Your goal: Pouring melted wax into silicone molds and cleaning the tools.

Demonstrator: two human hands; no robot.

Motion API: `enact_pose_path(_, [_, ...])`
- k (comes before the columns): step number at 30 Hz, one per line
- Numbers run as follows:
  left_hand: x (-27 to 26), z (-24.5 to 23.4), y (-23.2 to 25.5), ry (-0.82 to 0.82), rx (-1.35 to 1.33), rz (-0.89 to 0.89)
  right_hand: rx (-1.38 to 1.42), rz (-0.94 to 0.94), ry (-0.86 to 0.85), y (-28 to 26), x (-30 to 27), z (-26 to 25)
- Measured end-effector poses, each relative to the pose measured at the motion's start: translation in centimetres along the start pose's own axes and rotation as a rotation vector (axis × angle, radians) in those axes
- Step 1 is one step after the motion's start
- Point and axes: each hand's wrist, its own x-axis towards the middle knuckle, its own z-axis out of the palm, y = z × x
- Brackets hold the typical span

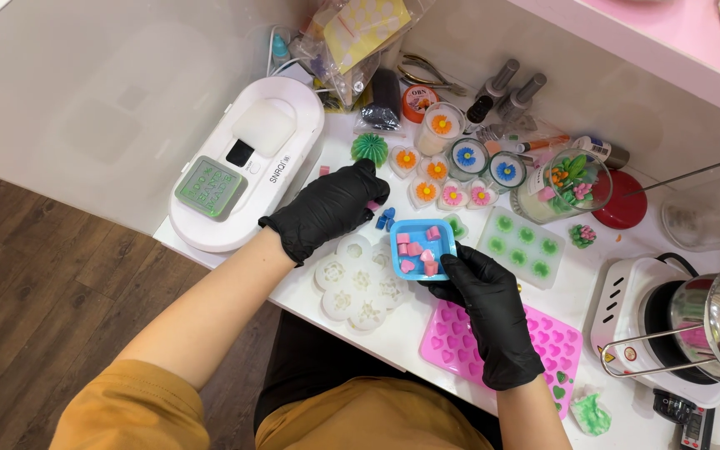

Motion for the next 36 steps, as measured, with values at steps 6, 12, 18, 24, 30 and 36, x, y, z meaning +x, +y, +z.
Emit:
enact_pose_path(6, [0.0, 0.1, -0.1, -0.025, -0.015, -0.014, -0.004, 0.002, -0.007, 0.0, -0.1, 0.2])
enact_pose_path(12, [0.3, 0.6, -0.2, 0.008, 0.032, -0.029, 0.010, 0.012, -0.025, -0.5, -0.5, 0.6])
enact_pose_path(18, [0.1, -1.1, 0.0, 0.044, -0.130, -0.035, 0.021, 0.008, -0.052, -0.2, -0.5, 0.5])
enact_pose_path(24, [0.0, -4.5, 3.4, 0.085, -0.557, -0.010, 0.050, 0.003, -0.086, -0.3, -0.3, 0.7])
enact_pose_path(30, [-0.6, -5.6, 8.2, 0.006, -0.595, 0.156, 0.128, 0.002, -0.109, 0.7, 0.7, 0.7])
enact_pose_path(36, [-1.9, -8.0, 6.4, 0.174, -0.532, 0.085, 0.153, -0.013, -0.100, 0.2, 0.4, 0.4])
